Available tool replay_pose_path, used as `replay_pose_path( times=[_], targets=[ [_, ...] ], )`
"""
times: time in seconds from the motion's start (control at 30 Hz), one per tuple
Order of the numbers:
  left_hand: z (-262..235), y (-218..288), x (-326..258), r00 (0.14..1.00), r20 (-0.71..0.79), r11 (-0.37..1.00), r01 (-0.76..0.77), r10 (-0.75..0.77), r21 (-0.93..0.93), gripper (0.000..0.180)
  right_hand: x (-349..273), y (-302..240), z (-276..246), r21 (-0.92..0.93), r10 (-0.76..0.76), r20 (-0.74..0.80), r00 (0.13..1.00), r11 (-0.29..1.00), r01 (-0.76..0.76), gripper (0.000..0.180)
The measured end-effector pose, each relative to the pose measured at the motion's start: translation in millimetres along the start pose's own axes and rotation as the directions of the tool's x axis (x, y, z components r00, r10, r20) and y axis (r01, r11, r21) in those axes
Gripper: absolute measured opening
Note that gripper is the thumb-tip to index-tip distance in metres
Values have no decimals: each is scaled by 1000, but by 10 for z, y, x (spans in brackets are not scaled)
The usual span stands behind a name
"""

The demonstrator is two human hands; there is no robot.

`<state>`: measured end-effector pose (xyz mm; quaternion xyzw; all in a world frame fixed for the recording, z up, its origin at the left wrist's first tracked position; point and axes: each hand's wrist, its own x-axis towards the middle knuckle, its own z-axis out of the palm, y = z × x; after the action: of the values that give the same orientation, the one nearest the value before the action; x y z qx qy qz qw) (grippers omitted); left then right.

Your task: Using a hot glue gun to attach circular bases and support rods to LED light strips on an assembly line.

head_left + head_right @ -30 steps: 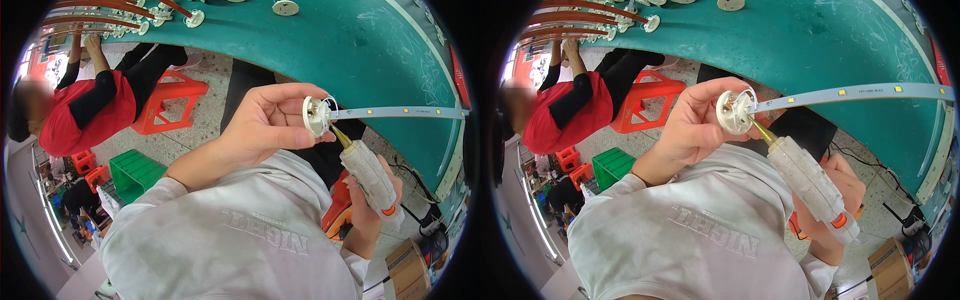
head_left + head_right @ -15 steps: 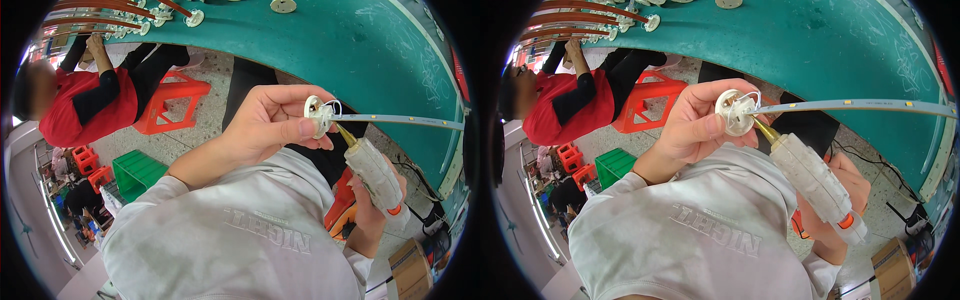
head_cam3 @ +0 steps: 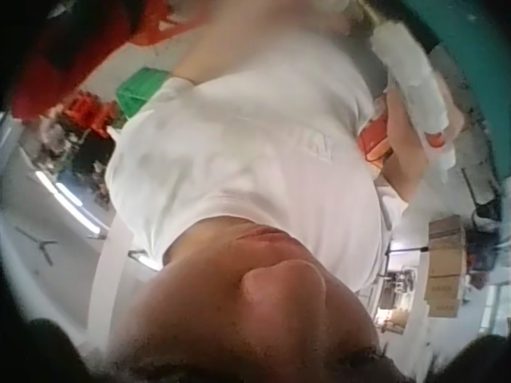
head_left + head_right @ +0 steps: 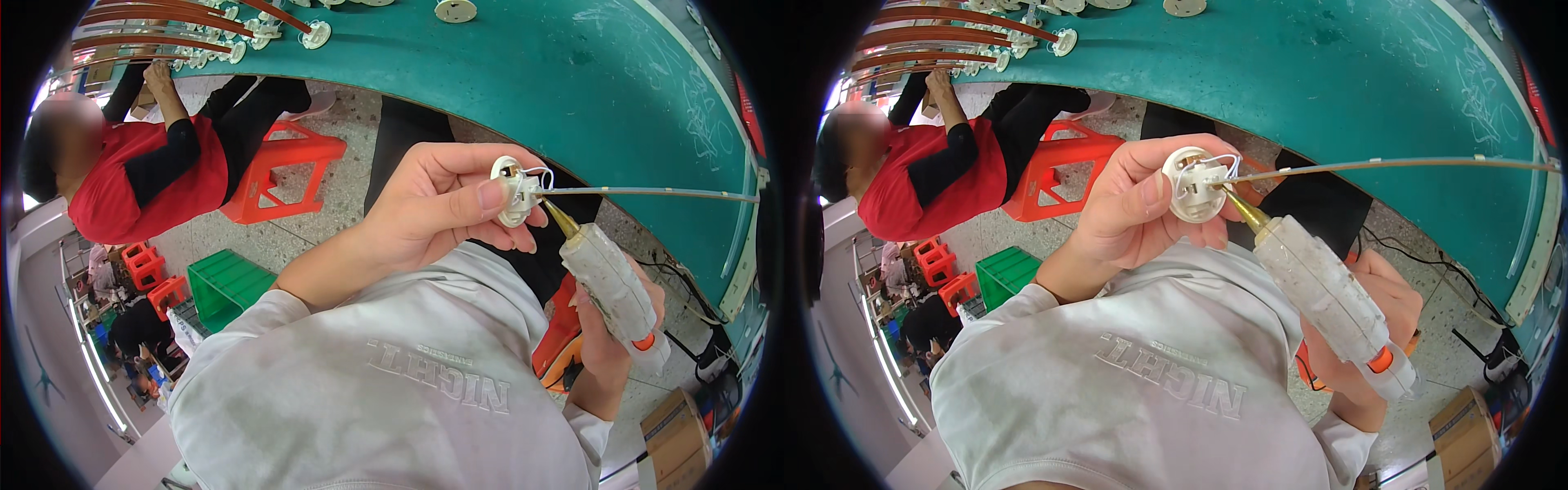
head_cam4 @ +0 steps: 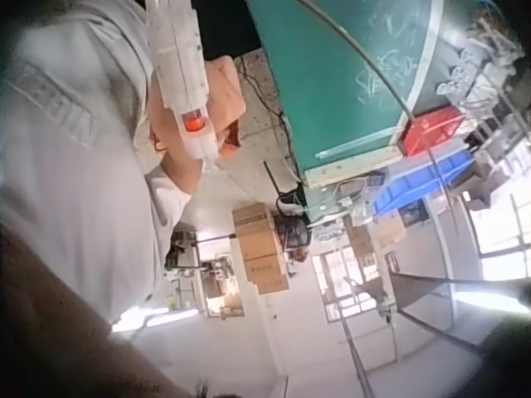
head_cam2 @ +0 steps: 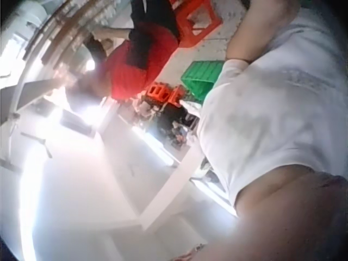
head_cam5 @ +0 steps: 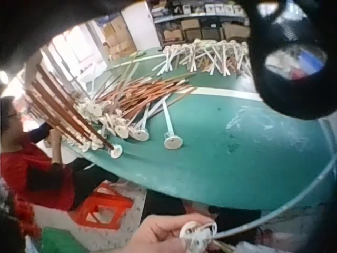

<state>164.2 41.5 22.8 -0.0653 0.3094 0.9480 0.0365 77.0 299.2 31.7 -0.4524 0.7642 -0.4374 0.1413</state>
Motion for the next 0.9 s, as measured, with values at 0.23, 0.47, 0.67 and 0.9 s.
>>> replay_pose_path(
  times=[0.23, 0.47, 0.67, 0.9],
  targets=[
    [-13, 50, 30, 1000, 1, 999, 27, -27, -39, 41, 83, -22, -5, 53, 20, 5, 1000, 998, -20, 38],
    [-24, 41, 50, 999, -34, 995, -10, 14, 97, 48, 133, -48, -61, -106, -55, 69, 996, 992, 62, 38],
    [18, 25, 47, 994, -47, 947, -84, 104, 310, 54, 69, -51, -7, -23, 39, 0, 999, 999, -39, 37],
    [-25, -10, 8, 998, -5, 992, -62, 62, 107, 43, 30, -33, 21, -41, -8, -35, 999, 999, 7, 37]
  ],
)
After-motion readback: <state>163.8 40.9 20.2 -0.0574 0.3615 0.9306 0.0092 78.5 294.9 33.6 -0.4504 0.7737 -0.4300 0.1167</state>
